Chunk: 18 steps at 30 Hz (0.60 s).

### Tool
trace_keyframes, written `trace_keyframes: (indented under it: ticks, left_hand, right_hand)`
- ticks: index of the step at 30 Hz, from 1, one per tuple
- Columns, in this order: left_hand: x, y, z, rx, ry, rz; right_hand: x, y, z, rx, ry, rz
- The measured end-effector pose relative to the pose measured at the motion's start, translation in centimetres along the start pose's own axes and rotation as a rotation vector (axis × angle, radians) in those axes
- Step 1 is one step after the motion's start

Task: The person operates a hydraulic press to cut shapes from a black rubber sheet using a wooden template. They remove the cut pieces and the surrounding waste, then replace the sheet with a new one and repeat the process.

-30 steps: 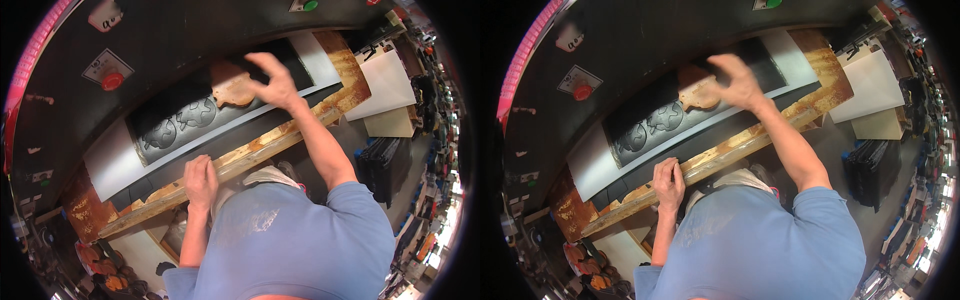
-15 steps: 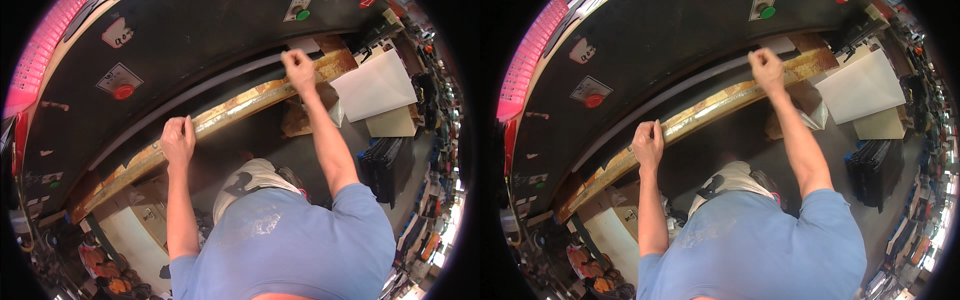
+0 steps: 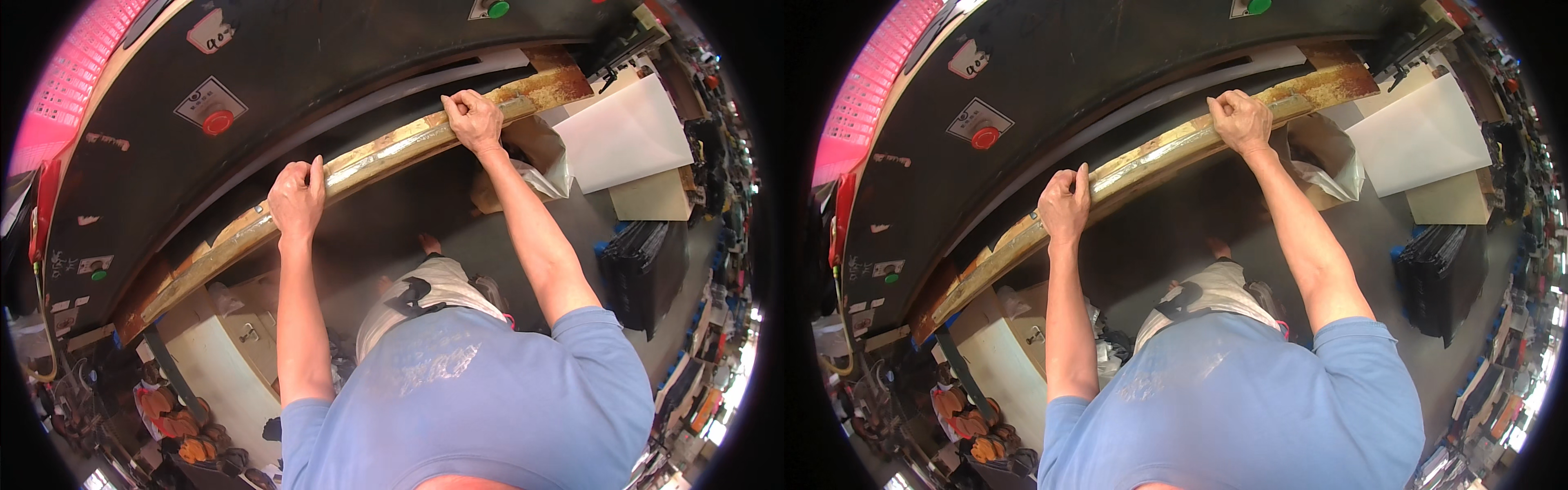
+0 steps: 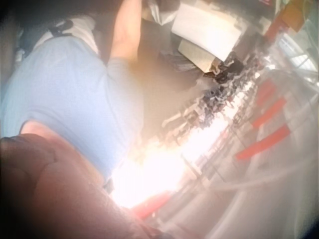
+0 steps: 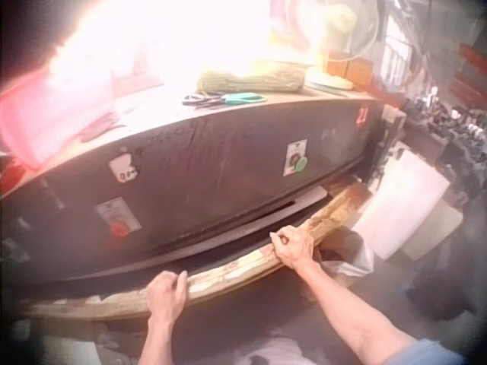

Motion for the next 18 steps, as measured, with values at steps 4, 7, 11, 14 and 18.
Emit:
trace_keyframes:
  ticks: [4, 7, 11, 14, 18]
  left_hand:
    - [-0.3, 0.1, 1.0, -0.018, 0.047, -0.039]
    - [-0.2, 0.2, 2.3, -0.039, 0.058, -0.01]
    - [-0.8, 0.3, 4.8, -0.027, 0.056, -0.017]
    - [-2.2, -0.1, 6.3, 0.093, -0.052, 0.019]
    - [-4.6, -0.6, 5.4, 0.162, -0.102, 0.228]
  right_hand:
    - [-0.1, 0.2, 0.2, 0.042, -0.061, -0.049]
    - [-0.7, 0.0, 0.8, 0.074, -0.042, -0.127]
    - [-1.8, -0.8, 2.7, 0.138, 0.144, -0.269]
    - [-2.4, -1.5, 3.9, 0.157, 0.47, -0.416]
    - [4.4, -0.7, 2.5, 0.141, -0.142, -0.381]
Point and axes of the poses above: each hand's wrist, its own z-axis away from the middle knuckle, its own y-axis out of the palm, x = y × z, the point moved 6 cm from there along -z, towards the middle knuckle, and after that the axes turned 1 degree about -y, right-handed, at the moved point
